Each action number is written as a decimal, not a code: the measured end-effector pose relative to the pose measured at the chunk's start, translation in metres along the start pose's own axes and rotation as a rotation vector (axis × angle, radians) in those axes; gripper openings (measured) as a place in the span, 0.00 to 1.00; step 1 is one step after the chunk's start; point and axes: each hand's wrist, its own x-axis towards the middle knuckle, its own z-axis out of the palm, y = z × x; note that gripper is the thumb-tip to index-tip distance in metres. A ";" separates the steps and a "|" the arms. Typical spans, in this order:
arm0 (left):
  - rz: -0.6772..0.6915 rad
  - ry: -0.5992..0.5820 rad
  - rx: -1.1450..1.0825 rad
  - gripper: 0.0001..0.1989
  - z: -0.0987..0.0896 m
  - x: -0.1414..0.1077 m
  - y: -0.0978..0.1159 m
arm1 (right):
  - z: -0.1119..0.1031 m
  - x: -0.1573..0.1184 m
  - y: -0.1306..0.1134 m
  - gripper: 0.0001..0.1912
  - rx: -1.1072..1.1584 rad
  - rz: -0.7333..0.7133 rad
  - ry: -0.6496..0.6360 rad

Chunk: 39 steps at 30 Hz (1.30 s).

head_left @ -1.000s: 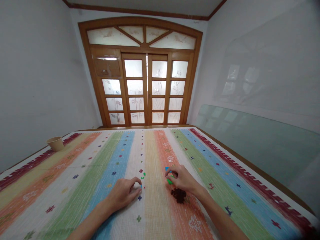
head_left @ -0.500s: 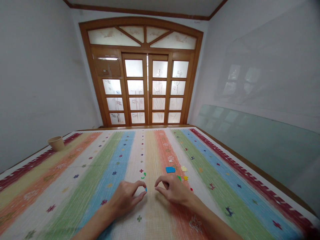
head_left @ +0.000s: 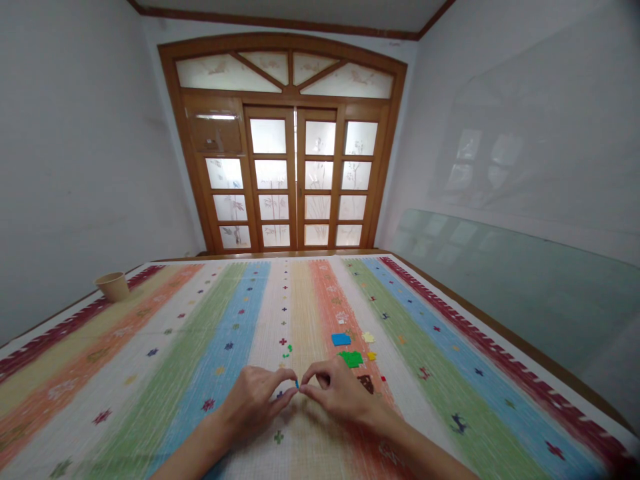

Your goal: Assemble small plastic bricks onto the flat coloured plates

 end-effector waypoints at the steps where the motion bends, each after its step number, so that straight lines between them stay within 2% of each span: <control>1: -0.003 -0.006 0.000 0.08 0.001 -0.001 0.000 | 0.001 0.000 0.001 0.06 0.015 0.003 0.001; 17: 0.039 -0.004 0.009 0.08 0.001 -0.001 0.003 | 0.009 0.003 0.007 0.04 0.166 0.042 0.023; 25: 0.000 0.008 -0.018 0.08 0.001 -0.001 0.005 | 0.013 0.007 0.020 0.09 0.317 0.069 -0.015; 32: -0.029 0.046 -0.050 0.08 0.000 -0.001 0.009 | 0.015 0.008 0.026 0.08 0.377 0.101 -0.051; 39: -0.014 0.108 -0.056 0.09 0.000 0.000 0.009 | 0.013 0.008 0.019 0.06 0.477 0.113 -0.068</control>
